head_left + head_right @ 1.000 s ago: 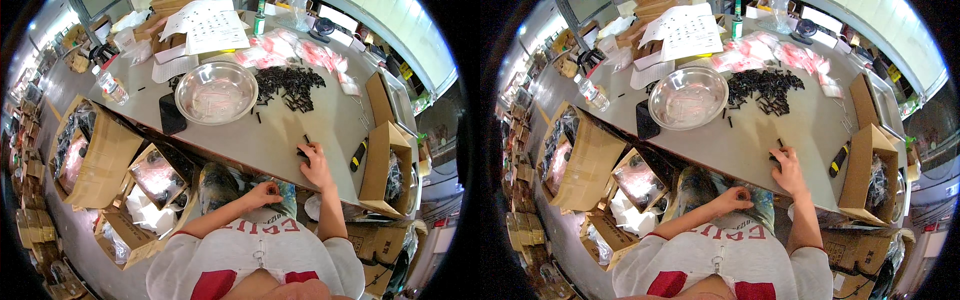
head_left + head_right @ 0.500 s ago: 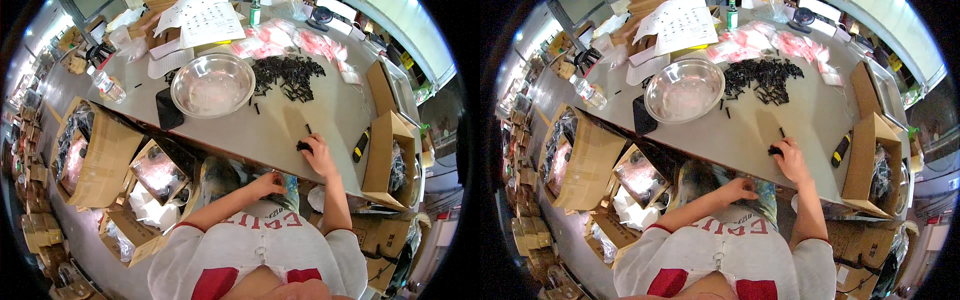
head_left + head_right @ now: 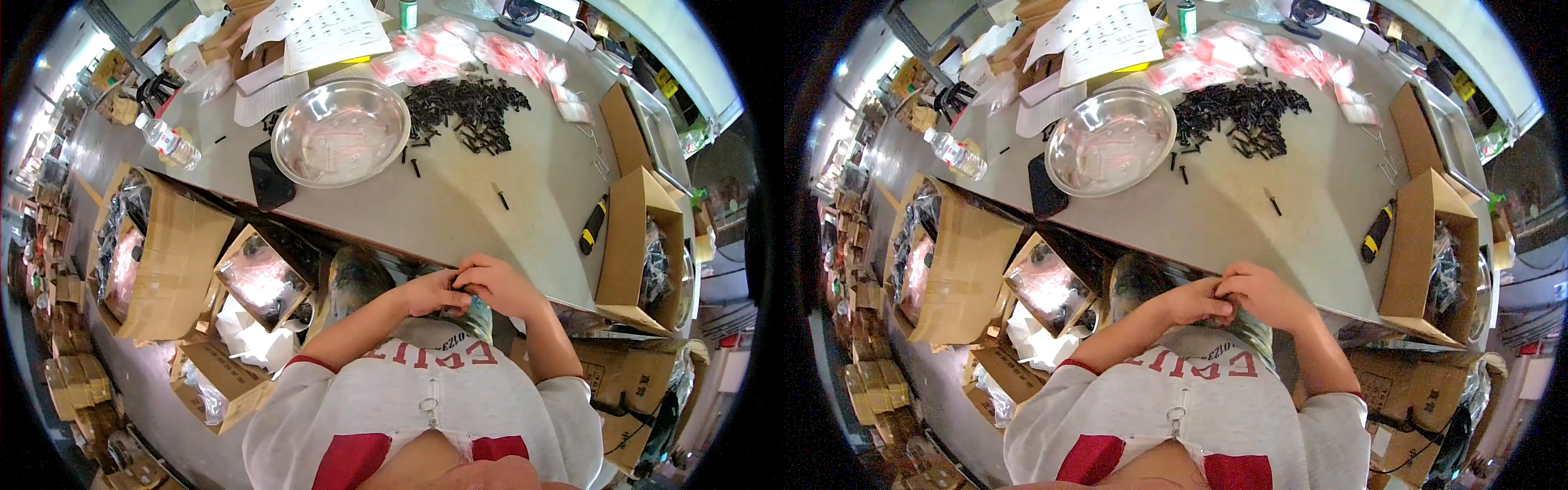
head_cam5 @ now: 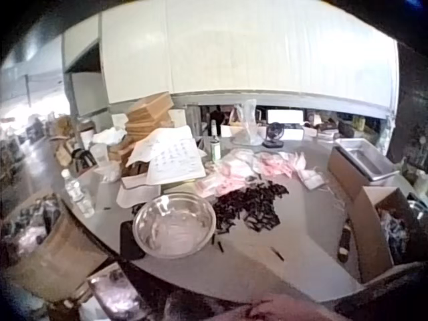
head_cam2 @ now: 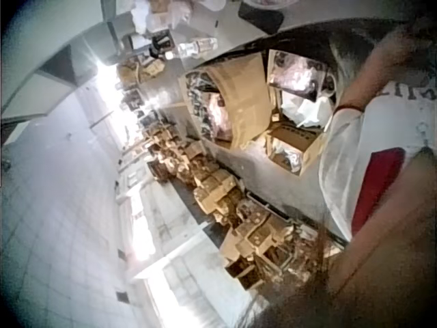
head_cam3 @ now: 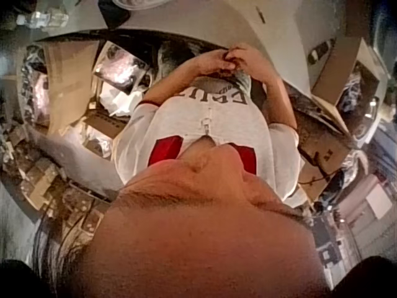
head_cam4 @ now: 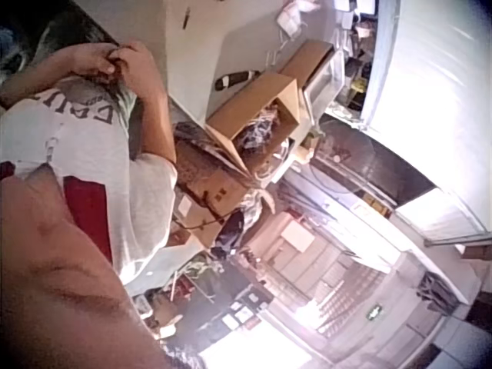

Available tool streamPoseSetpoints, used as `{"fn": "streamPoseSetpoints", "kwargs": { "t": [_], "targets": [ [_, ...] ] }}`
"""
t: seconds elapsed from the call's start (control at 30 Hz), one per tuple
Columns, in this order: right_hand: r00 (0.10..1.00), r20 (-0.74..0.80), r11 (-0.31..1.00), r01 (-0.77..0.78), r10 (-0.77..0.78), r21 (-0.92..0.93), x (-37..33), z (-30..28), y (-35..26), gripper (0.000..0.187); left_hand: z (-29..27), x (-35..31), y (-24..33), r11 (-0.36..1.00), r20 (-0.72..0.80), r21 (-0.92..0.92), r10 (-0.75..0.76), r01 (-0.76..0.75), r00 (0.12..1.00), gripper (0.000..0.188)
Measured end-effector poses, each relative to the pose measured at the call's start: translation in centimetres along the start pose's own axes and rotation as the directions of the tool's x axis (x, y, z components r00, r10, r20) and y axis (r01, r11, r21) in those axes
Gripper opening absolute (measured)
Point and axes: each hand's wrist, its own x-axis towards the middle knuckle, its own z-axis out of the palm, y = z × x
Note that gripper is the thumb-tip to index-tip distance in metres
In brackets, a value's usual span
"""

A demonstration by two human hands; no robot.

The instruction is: Picking small black parts from a pile on a table and putting them into small plastic bags.

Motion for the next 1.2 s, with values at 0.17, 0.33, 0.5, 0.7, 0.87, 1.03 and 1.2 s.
{"fn": "streamPoseSetpoints", "kwargs": {
  "t": [0.17,0.33,0.5,0.7,0.87,1.03,1.2],
  "targets": [
    [0.988,-0.15,1.0,0.018,-0.021,-0.018,0.0,-0.9,-2.1,0.014,1.5,-0.5,3.2,0.982,0.011,0.158,0.108,-0.108,0.994,0.039],
    [0.934,-0.165,0.919,0.258,-0.316,-0.297,0.8,-1.8,-3.0,0.017,2.3,-0.2,6.5,0.935,0.081,0.297,0.179,-0.195,0.98,0.068],
    [0.901,-0.269,0.911,0.245,-0.34,-0.332,1.6,-2.0,-2.2,0.016,1.3,1.4,6.1,0.853,0.063,0.363,0.378,-0.375,0.923,0.068],
    [0.787,-0.402,0.825,0.225,-0.468,-0.519,2.7,-1.6,-2.2,0.014,-0.4,2.4,6.8,0.385,0.011,0.867,0.619,-0.316,0.785,0.057],
    [0.868,-0.309,0.82,0.172,-0.387,-0.545,3.6,-0.7,0.4,0.01,-1.9,2.9,5.3,0.005,-0.053,0.997,0.751,0.074,0.658,0.042],
    [0.871,-0.4,0.893,0.091,-0.286,-0.441,4.0,-0.2,0.5,0.009,-0.4,2.2,5.3,0.133,-0.173,0.985,0.731,0.112,0.66,0.038],
    [0.83,-0.484,0.922,0.089,-0.278,-0.377,3.7,0.2,-1.2,0.006,-1.8,2.7,4.0,-0.006,-0.023,0.999,0.82,0.048,0.572,0.041]
  ]
}}
